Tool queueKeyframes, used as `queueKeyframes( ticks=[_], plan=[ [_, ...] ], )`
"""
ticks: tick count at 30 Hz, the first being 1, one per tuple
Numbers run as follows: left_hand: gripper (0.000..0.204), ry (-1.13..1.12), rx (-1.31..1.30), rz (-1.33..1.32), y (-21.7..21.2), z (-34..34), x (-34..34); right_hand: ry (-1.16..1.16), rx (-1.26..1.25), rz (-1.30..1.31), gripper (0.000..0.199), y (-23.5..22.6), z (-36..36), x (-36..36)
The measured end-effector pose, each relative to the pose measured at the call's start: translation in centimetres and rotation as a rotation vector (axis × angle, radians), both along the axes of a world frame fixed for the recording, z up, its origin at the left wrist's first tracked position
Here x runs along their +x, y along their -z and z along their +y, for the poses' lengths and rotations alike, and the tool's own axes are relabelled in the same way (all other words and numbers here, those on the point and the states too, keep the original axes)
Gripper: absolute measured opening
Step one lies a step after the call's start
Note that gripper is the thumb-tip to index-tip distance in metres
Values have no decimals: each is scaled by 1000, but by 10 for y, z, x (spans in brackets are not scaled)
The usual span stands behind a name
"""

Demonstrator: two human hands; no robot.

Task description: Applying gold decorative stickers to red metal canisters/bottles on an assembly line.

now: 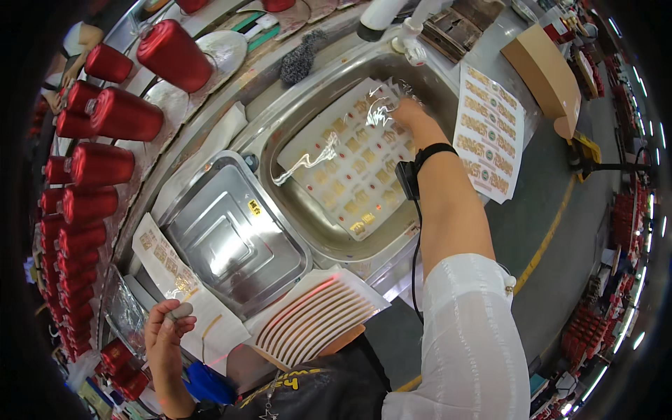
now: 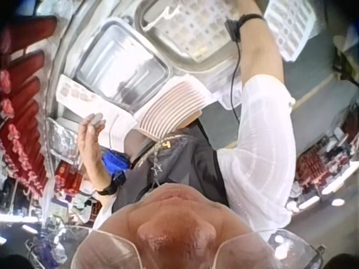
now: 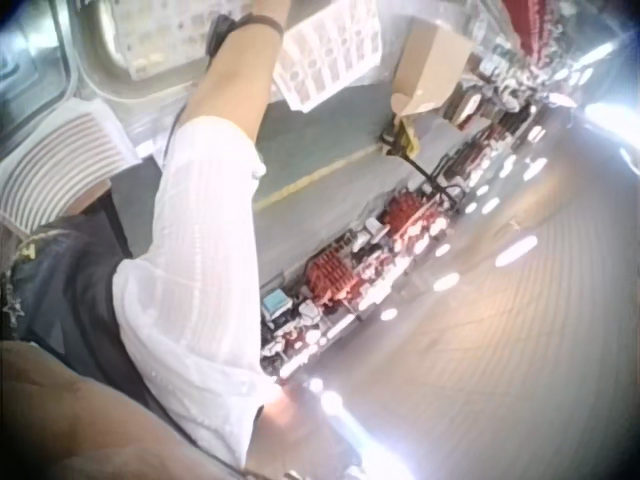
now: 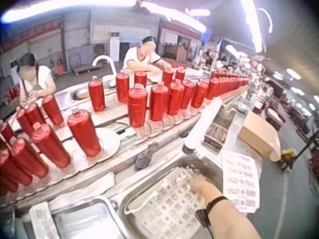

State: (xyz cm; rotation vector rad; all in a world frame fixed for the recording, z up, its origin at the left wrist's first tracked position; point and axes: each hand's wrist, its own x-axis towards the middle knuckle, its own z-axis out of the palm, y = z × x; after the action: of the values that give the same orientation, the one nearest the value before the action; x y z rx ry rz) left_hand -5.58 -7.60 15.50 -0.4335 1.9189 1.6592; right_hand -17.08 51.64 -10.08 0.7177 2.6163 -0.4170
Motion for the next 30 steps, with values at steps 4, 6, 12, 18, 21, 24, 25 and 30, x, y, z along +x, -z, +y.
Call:
queueKeyframes(
  ticks=[4,6,12,18,21,24,25,30],
  plan=[
    [42,-9,29,20,-1,2,-3,387,-301,49,61,29,25,0],
    [42,-2,21,-32,-3,-5,0,-328,254,-257,64,7,-11,-13],
    [32,-18,35,-32,-12,10,1,-304,393,-270,77,32,-3,9],
    [31,49,-9,66,-16,-3,17,94,48,-211,71,16,-29,-9],
    [35,149,67,31,-2,-3,9,80,224,-78,67,48,35,30],
    [35,49,13,20,-6,-17,32,194,-51,-79,60,38,-31,-2],
    [35,81,30,20,-3,-16,29,-246,314,-335,56,45,-18,5],
    [37,127,-12,-24,-2,-13,31,191,18,-79,65,20,-48,1]
  ],
)
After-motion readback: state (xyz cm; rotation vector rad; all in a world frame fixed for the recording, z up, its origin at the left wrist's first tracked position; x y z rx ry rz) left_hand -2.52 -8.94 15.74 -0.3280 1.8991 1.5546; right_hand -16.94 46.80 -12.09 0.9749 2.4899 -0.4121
